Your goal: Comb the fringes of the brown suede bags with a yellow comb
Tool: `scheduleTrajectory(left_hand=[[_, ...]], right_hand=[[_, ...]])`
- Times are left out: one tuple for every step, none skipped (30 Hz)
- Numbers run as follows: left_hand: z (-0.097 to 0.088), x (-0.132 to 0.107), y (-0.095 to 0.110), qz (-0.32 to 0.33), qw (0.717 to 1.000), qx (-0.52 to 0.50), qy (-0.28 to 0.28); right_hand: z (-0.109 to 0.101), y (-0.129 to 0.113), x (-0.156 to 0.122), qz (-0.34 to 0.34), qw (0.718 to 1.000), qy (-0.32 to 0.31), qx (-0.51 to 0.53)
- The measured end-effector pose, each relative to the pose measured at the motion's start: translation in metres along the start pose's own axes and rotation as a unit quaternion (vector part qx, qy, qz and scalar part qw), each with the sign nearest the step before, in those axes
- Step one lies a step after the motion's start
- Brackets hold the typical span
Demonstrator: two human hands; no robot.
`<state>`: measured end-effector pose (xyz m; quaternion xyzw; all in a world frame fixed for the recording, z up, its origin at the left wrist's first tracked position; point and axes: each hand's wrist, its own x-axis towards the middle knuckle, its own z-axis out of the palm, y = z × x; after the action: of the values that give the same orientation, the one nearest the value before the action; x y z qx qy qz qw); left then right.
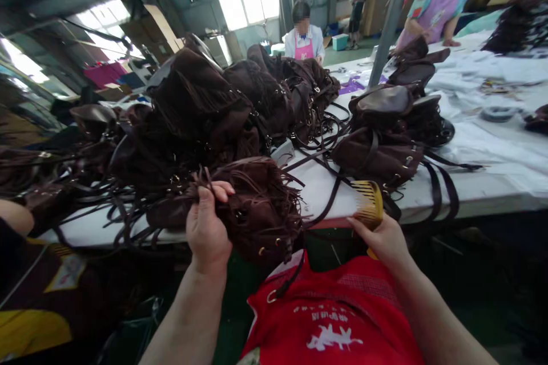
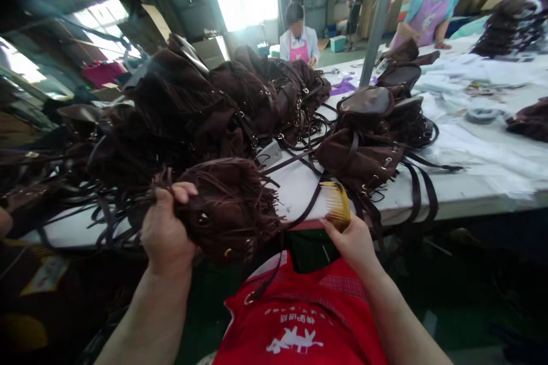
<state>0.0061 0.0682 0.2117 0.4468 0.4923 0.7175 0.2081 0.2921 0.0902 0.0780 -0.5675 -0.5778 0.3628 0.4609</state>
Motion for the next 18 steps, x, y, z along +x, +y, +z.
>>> scheduleTrajectory(left_hand=[[0.003, 0.001, -0.011, -0.059, 0.998, 0.004, -0.038], [0.005, 0.001, -0.024, -0.121, 0.990, 0.009, -0.068], [0.005, 0.001, -0.036, -0.174, 0.981, 0.015, -0.082], [0.005, 0.000, -0.049, -0.213, 0.974, 0.020, -0.079], [0.003, 0.000, -0.059, -0.235, 0.970, 0.023, -0.065], [0.001, -0.001, -0.068, -0.244, 0.968, 0.023, -0.051], [-0.002, -0.002, -0.075, -0.249, 0.967, 0.020, -0.043], [-0.005, -0.003, -0.080, -0.257, 0.965, 0.013, -0.045], [-0.009, -0.004, -0.084, -0.267, 0.962, 0.004, -0.051], [-0.013, -0.004, -0.086, -0.279, 0.959, -0.007, -0.058], [-0.016, -0.005, -0.087, -0.290, 0.955, -0.018, -0.064], [-0.019, -0.006, -0.088, -0.300, 0.951, -0.026, -0.066], [-0.022, -0.007, -0.089, -0.305, 0.950, -0.032, -0.065], [-0.025, -0.008, -0.089, -0.308, 0.949, -0.036, -0.064], [-0.027, -0.009, -0.090, -0.308, 0.949, -0.037, -0.063], [-0.029, -0.009, -0.091, -0.308, 0.949, -0.037, -0.062], [-0.030, -0.010, -0.092, -0.309, 0.948, -0.038, -0.063], [-0.032, -0.010, -0.093, -0.311, 0.948, -0.039, -0.063]], right_hand=[[0.001, 0.002, 0.000, -0.004, 1.000, 0.005, 0.006], [0.002, 0.004, 0.000, -0.003, 1.000, 0.005, 0.007], [0.004, 0.005, 0.001, 0.003, 1.000, 0.003, 0.004], [0.005, 0.006, 0.002, 0.009, 1.000, 0.002, -0.004], [0.007, 0.007, 0.004, 0.014, 1.000, 0.001, -0.012], [0.009, 0.007, 0.006, 0.017, 1.000, -0.003, -0.020], [0.012, 0.007, 0.009, 0.018, 1.000, -0.011, -0.024], [0.016, 0.006, 0.013, 0.017, 0.999, -0.022, -0.023], [0.021, 0.005, 0.017, 0.017, 0.999, -0.037, -0.020], [0.027, 0.003, 0.022, 0.015, 0.998, -0.054, -0.012], [0.034, 0.001, 0.026, 0.011, 0.997, -0.074, 0.002], [0.043, -0.003, 0.031, 0.003, 0.995, -0.095, 0.020], [0.052, -0.007, 0.037, -0.010, 0.992, -0.117, 0.037], [0.061, -0.012, 0.042, -0.025, 0.989, -0.137, 0.050], [0.071, -0.016, 0.047, -0.037, 0.985, -0.156, 0.058], [0.081, -0.020, 0.052, -0.043, 0.982, -0.175, 0.061], [0.090, -0.023, 0.056, -0.039, 0.978, -0.195, 0.061], [0.099, -0.025, 0.060, -0.027, 0.974, -0.217, 0.062]])
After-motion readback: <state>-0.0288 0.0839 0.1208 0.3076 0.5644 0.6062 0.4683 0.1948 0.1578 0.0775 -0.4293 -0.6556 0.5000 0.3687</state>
